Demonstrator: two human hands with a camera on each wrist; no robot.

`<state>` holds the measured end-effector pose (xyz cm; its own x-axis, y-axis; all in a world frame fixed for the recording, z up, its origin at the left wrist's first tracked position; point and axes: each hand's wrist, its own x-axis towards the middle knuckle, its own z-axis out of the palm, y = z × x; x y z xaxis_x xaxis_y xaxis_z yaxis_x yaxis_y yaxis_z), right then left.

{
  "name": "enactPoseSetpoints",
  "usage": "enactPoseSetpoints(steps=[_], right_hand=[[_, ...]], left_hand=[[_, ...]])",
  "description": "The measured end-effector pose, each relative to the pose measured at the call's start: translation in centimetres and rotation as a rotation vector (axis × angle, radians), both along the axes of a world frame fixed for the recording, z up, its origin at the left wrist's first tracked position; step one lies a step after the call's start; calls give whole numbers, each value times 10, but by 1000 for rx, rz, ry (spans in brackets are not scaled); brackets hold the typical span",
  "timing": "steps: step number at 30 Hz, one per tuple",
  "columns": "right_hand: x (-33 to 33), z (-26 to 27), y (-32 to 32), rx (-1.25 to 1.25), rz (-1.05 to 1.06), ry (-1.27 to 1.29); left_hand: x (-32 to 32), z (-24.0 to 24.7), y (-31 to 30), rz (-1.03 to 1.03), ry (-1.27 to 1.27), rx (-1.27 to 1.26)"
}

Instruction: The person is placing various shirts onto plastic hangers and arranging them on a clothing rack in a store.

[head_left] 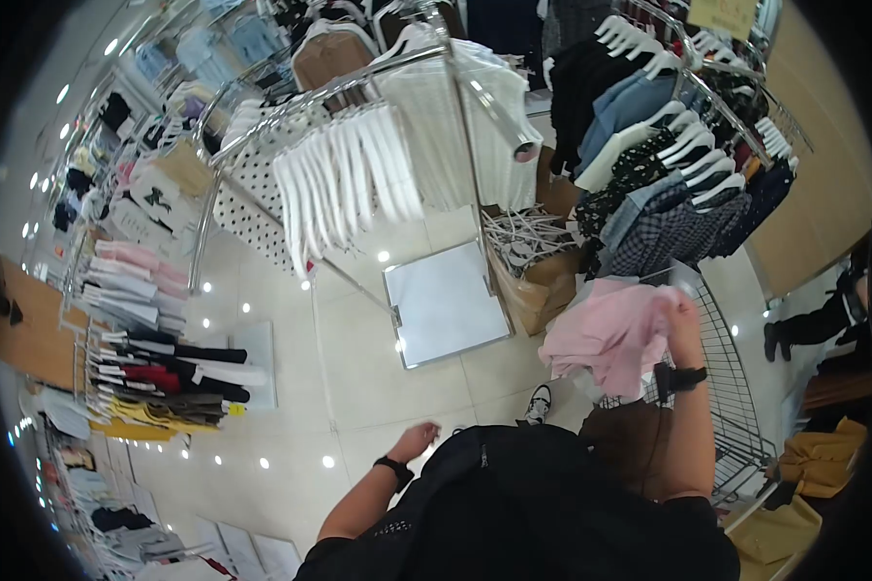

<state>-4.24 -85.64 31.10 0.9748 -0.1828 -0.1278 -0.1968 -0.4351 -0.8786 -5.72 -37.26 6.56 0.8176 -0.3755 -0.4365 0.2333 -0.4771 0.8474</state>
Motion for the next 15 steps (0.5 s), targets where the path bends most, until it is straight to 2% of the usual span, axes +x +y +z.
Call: enactPoseSetpoints(steps=[2, 4, 6, 7, 8, 9, 12, 13, 15], right_hand=[[2, 18, 65, 569, 243, 19], [-4, -3, 136, -26, 603, -377], [-24, 21, 212, -229, 943, -266], [-26, 24, 223, -239, 960, -216], [-31, 26, 234, -251, 1000, -154], [-37, 14, 253, -117, 983, -269], [-34, 31, 270, -189, 1037, -204], [-30, 31, 274, -205, 1054, -213], [-33, 18, 282, -272, 1081, -157]], left_hand=[[17, 61, -16, 23, -36, -130], [31, 145, -26, -7, -317, -301], [35, 236, -26, -233, -767, -451], [40, 251, -26, -234, -768, -455], [37, 259, -22, -387, -675, -503], [23, 257, -8, -507, -589, -561], [17, 235, 7, -559, -471, -511], [9, 224, 15, -491, -323, -549], [-2, 214, 33, -462, -251, -488]])
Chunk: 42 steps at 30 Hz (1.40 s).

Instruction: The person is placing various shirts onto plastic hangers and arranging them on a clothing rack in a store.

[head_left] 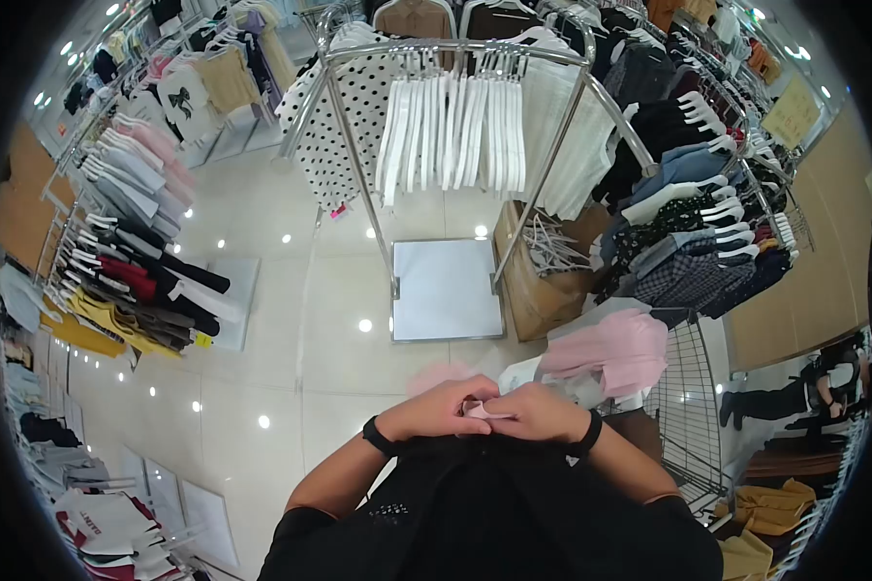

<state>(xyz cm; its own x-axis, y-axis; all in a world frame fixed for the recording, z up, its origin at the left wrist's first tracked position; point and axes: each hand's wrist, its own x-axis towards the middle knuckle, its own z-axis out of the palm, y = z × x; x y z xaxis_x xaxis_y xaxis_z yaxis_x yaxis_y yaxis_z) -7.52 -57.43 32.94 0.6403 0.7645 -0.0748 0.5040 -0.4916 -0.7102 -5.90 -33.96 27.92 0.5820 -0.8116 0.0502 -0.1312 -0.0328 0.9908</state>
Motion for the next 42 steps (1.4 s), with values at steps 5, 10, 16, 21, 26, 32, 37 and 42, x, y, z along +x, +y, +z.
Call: enactPoseSetpoints(steps=[5, 10, 16, 21, 26, 32, 37, 42], right_hand=[[11, 6, 16, 42, -2, -6], [21, -20, 10, -409, 99, -94], [32, -48, 23, -388, -53, -346], [43, -57, 22, -407, -253, -551], [62, -52, 11, -311, -443, -666], [59, -15, 2, -87, -341, -589], [82, 8, 2, 265, -71, -464], [127, -13, -4, 398, -47, -405]], left_hand=[[-21, -6, 41, 98, -110, 159], [-11, -21, 109, 225, -488, 431], [3, -38, 150, 571, -583, 963], [13, -36, 134, 686, -707, 902], [33, -38, 112, 745, -722, 866], [34, 1, 91, 460, -415, 886], [63, 26, 38, 445, -614, 523], [118, -111, -23, 50, -84, 278]])
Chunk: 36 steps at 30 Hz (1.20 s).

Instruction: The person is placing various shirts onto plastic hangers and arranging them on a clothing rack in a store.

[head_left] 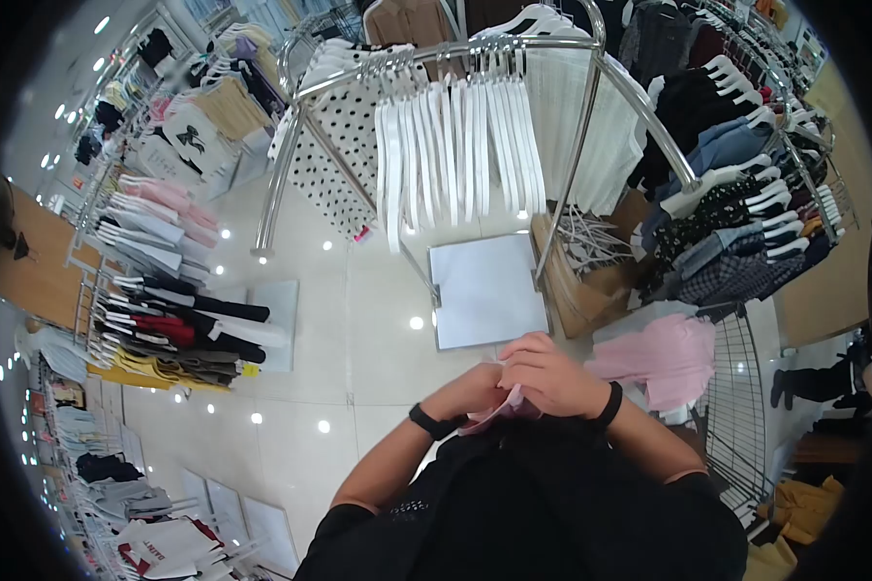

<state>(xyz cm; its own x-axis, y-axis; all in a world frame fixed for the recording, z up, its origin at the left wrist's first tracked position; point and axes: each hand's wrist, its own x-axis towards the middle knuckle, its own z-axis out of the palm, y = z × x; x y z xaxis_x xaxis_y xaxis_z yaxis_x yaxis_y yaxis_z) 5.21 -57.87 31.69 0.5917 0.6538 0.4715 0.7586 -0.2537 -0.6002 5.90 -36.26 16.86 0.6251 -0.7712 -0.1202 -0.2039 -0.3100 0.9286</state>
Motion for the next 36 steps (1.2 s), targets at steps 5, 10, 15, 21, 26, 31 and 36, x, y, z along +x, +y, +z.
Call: enactPoseSetpoints(steps=[5, 10, 15, 21, 26, 31, 36], right_hand=[[67, -42, -84, -133, -124, -81], [121, -75, -120, -153, -88, 155], [191, -69, -96, 320, -491, 385], [281, -40, -59, 505, -551, 551], [296, -39, -54, 394, -502, 645], [291, -26, -67, 658, -512, 602], [243, -53, -75, 524, -616, 397]], left_hand=[[26, 37, 20, 414, -69, 205], [45, 87, 20, 546, -84, 381], [52, 125, -17, 696, 311, -58], [53, 126, -8, 838, 490, -327], [53, 127, -13, 965, 419, -418], [52, 130, -8, 996, 428, -378], [58, 138, 8, 1062, 309, -370]])
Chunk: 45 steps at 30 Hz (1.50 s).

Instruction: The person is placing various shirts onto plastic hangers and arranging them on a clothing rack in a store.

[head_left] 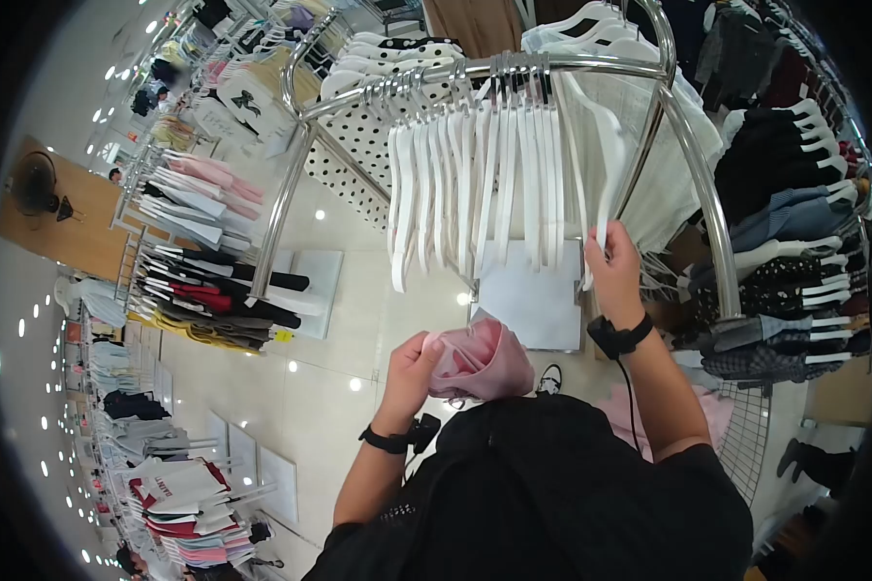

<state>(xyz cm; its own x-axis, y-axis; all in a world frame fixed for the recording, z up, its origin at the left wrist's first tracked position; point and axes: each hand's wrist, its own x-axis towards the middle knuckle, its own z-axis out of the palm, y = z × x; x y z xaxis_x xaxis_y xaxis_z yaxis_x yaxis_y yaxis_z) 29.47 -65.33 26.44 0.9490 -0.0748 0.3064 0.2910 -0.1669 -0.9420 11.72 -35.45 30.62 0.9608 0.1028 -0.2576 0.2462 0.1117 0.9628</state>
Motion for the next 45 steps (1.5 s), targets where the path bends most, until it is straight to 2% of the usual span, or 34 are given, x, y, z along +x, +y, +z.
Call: enactPoseSetpoints(steps=[1, 3, 4, 5, 7, 8, 12, 13, 15, 17, 19, 20, 21, 23, 24, 25, 27, 29, 31, 33, 34, 35, 36, 37, 38, 39, 40, 41, 43, 44, 45], right_hand=[[-16, -8, 3, -13, -3, 4], [-51, -18, 5, 350, 23, 164], [-68, -16, 6, 372, 7, 176], [-83, -19, 2, 349, -4, 183], [-113, -30, -5, 301, -185, 314], [-126, -39, -10, 209, -238, 303], [-189, -46, -6, 161, -327, 207], [-199, -34, 1, 148, -341, 196], [-227, 1, 18, 13, -475, 13], [-245, 19, 23, 49, -538, 1], [-262, 30, 16, 205, -420, 104], [-262, 35, 20, 372, -436, 79], [-263, 43, 24, 360, -439, 82], [-264, 65, 34, 772, -148, 120], [-258, 92, 53, 841, -206, 120], [-255, 101, 53, 809, -20, 18], [-243, 127, 61, 833, 148, -52], [-233, 144, 71, 909, 209, -63], [-228, 137, 80, 943, 246, -67], [-227, 110, 90, 945, 235, -17], [-232, 87, 87, 914, 216, 83], [-243, 75, 83, 939, 200, 191], [-248, 48, 67, 841, 107, 238], [-255, 23, 45, 742, 16, 286], [-265, 13, 26, 750, 25, 296], [-275, 4, 8, 481, -67, 276], [-285, -2, -7, 211, -156, 253], [-293, -2, -18, 221, -155, 258], [-305, 4, -43, -6, -220, 264], [-310, 1, -61, -346, -151, 107], [-315, -9, -71, -331, -166, 116]], left_hand=[[-1, 0, 8, -33, -34, 25], [0, 6, 16, -64, -46, 6], [1, 12, 19, -108, -40, 14], [0, 17, 21, -150, -32, 21], [-1, 21, 28, -219, -29, -9], [-1, 23, 30, -271, -62, 17], [-7, 20, 45, -421, -108, 15], [-8, 20, 47, -459, -108, -24], [-10, 20, 54, -520, -123, -62], [-11, 22, 58, -581, -143, -99], [-15, 25, 57, -597, -212, -77], [-14, 20, 56, -611, -248, -44], [-14, 22, 56, -611, -246, -56], [-16, 31, 55, -747, -263, -18], [-18, 33, 54, -783, -244, -24], [-21, 39, 51, -783, -251, -25], [-29, 55, 45, -847, -337, 20], [-40, 67, 38, -850, -343, -21], [-48, 74, 35, -846, -345, -60], [-57, 78, 31, -700, -307, -168], [-59, 84, 29, -694, -309, -161], [-61, 92, 30, -529, -259, -257], [-62, 97, 31, -360, -206, -351], [-58, 92, 36, -351, -203, -342], [-51, 80, 44, -366, -191, -313], [-49, 69, 44, -382, -176, -284], [-53, 61, 34, -351, -207, -140], [-58, 54, 25, -351, -200, -130], [-69, 43, 5, -344, -156, 147], [-74, 40, -9, -317, -186, 183], [-81, 37, -23, -337, -180, 195]])
